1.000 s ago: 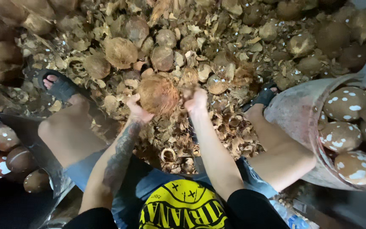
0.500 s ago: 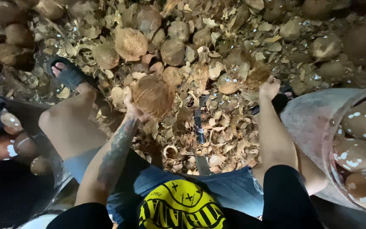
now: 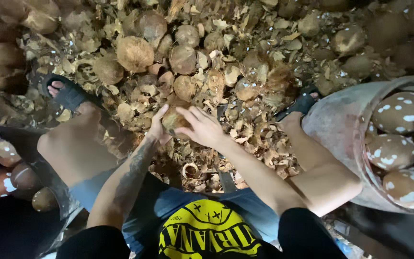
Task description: The person sits on the ground and uses a knife to peel the husk off a coconut. They rotate the coconut in their hands to remove the outer layer and place the peeled coconut into a nearby container.
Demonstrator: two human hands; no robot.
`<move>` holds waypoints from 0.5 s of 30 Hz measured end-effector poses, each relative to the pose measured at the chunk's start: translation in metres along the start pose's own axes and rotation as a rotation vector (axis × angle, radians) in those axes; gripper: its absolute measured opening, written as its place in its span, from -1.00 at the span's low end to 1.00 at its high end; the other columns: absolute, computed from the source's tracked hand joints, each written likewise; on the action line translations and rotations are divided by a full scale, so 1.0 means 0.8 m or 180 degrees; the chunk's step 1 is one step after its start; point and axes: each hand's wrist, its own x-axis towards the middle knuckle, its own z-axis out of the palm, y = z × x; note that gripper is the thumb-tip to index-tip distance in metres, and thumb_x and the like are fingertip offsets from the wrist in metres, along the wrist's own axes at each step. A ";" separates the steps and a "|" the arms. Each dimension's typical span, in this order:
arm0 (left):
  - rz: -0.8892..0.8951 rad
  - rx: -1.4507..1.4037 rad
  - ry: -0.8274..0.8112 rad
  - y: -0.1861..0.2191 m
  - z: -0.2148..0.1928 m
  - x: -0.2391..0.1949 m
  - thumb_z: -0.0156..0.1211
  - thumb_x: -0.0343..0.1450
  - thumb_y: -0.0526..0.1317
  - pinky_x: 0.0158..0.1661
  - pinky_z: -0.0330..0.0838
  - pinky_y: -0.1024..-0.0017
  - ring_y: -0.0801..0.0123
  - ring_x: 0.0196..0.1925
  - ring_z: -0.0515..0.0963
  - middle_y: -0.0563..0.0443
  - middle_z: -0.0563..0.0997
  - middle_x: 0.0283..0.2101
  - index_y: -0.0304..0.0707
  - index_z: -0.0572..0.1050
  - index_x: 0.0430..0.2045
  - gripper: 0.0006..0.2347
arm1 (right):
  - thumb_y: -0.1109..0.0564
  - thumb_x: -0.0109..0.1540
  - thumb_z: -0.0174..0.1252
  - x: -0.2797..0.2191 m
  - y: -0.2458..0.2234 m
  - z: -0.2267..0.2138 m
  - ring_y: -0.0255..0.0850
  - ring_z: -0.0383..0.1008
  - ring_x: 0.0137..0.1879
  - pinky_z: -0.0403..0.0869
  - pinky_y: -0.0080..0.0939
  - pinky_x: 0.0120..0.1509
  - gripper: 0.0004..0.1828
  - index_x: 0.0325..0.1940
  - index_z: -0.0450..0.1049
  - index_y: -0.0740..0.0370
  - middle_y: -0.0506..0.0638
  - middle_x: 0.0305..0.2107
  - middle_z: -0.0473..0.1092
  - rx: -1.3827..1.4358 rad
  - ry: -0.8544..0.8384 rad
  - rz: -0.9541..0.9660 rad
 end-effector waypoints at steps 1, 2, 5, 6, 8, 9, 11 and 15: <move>0.0048 0.0201 0.0084 -0.001 -0.002 0.000 0.28 0.34 0.22 0.28 0.37 -0.24 -0.10 0.16 0.63 -0.27 0.64 0.15 -0.20 0.57 0.13 -0.41 | -0.29 0.33 0.19 0.006 -0.003 0.016 -0.23 0.46 -0.19 0.48 -0.34 -0.25 -0.52 0.16 0.43 0.03 -0.10 -0.27 0.35 -0.0586 0.0609 -0.0205; 0.0120 0.0383 0.0175 -0.002 -0.004 0.000 0.34 0.33 0.19 0.22 0.43 -0.23 -0.05 0.06 0.69 -0.24 0.69 0.07 -0.17 0.59 0.09 -0.45 | -0.20 0.33 0.18 0.014 -0.005 0.032 -0.26 0.46 -0.20 0.48 -0.35 -0.23 -0.78 -0.13 0.51 -0.10 -0.23 -0.38 0.26 -0.1167 0.1204 -0.0442; 0.0022 0.0531 0.0542 0.000 0.000 -0.008 0.44 0.29 0.15 0.14 0.52 -0.10 0.01 0.06 0.67 -0.19 0.68 0.09 -0.22 0.57 0.13 -0.41 | -0.08 0.33 0.02 0.014 0.013 0.067 -0.32 0.46 -0.18 0.44 -0.39 -0.32 -0.85 -0.32 0.32 -0.11 -0.24 -0.44 0.26 -0.1399 0.0912 -0.0223; 0.0022 0.0521 0.0528 0.001 -0.002 -0.007 0.44 0.29 0.15 0.14 0.52 -0.10 0.01 0.06 0.67 -0.19 0.68 0.09 -0.22 0.57 0.13 -0.41 | -0.08 0.33 0.02 0.011 0.008 0.066 -0.32 0.46 -0.18 0.44 -0.39 -0.32 -0.85 -0.32 0.32 -0.11 -0.24 -0.44 0.26 -0.1415 0.0907 -0.0227; 0.0060 0.0539 0.0470 0.006 -0.004 -0.005 0.46 0.26 0.17 0.10 0.51 -0.12 -0.04 0.09 0.64 -0.24 0.66 0.13 -0.20 0.56 0.14 -0.37 | 0.05 0.30 0.19 0.009 0.000 0.064 -0.20 0.54 -0.42 0.53 -0.22 -0.35 -0.88 -0.35 0.48 -0.10 -0.16 -0.54 0.30 -0.1216 0.1046 0.0837; 0.0073 0.0537 0.0457 0.008 -0.003 -0.004 0.46 0.26 0.17 0.10 0.51 -0.12 -0.04 0.09 0.64 -0.24 0.66 0.13 -0.20 0.56 0.14 -0.37 | 0.05 0.30 0.19 0.008 0.002 0.058 -0.20 0.54 -0.42 0.53 -0.22 -0.35 -0.88 -0.35 0.48 -0.10 -0.16 -0.54 0.30 -0.1227 0.1056 0.0825; -0.0060 0.0567 0.0448 0.008 -0.002 -0.003 0.43 0.26 0.26 0.13 0.50 -0.12 -0.08 0.16 0.61 -0.26 0.62 0.18 -0.23 0.49 0.23 -0.27 | -0.01 0.44 0.12 0.005 0.008 0.044 0.10 0.65 -0.15 0.55 0.02 -0.16 -0.85 -0.07 0.42 0.07 0.09 -0.47 0.54 0.0742 0.1406 0.1563; -0.0164 0.0487 0.0345 0.012 0.002 -0.005 0.39 0.26 0.28 0.02 0.58 -0.15 -0.07 0.07 0.66 -0.26 0.64 0.15 -0.22 0.50 0.20 -0.28 | -0.22 0.21 0.41 -0.011 0.003 0.034 0.11 0.54 0.08 0.52 0.07 0.23 -0.34 0.29 0.43 0.05 0.04 -0.18 0.46 0.0346 0.0740 0.0686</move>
